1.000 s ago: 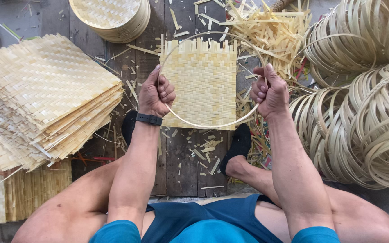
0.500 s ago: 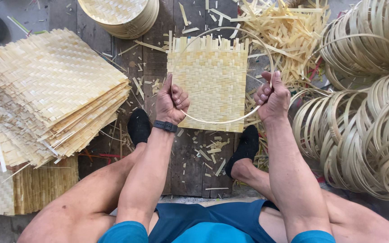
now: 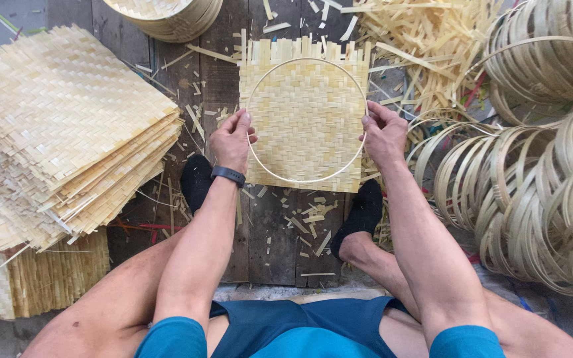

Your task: The person places a circular bamboo frame onto a square woven mat, presses it down, and uses shears to trim the excess matting around the frame. The finished circular tray is then stacked with others, and the process repeats with new materials.

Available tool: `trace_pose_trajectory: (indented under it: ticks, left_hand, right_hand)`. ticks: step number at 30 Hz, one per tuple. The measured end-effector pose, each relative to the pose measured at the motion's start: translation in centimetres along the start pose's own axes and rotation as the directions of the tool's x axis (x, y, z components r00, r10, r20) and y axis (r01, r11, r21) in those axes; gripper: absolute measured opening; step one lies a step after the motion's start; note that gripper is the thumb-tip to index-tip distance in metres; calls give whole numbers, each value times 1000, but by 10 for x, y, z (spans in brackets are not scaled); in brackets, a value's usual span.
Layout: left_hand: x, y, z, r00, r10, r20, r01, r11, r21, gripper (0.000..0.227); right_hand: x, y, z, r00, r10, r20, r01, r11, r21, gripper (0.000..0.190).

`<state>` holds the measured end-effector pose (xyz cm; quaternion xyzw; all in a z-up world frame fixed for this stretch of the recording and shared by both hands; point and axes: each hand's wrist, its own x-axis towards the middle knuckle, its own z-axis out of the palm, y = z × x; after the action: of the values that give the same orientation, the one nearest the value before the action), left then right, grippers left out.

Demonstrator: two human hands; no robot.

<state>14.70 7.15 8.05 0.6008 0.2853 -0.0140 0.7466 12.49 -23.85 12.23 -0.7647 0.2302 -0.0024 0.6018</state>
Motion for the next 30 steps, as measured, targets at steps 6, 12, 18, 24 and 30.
trace_pose_trajectory:
  ticks: [6, 12, 18, 24, 30]
  left_hand:
    - [28, -23, -18, 914, 385, 128, -352, 596, 722, 31]
    - [33, -29, -20, 941, 327, 91, -272, 567, 777, 21]
    - [42, -24, -22, 964, 252, 85, -223, 591, 775, 20]
    - [46, -15, -17, 968, 231, 100, -212, 534, 819, 18]
    - [45, -11, -15, 969, 236, 77, -201, 562, 802, 19]
  right_hand:
    - [21, 38, 23, 983, -182, -13, 147, 829, -540, 36]
    - [23, 39, 17, 994, 46, -96, -80, 918, -390, 31]
    - [19, 36, 17, 989, 77, -124, -118, 925, -361, 28]
    - [21, 36, 16, 991, 75, -114, -115, 913, -392, 26]
    - [18, 29, 21, 992, 30, -124, -81, 903, -423, 24]
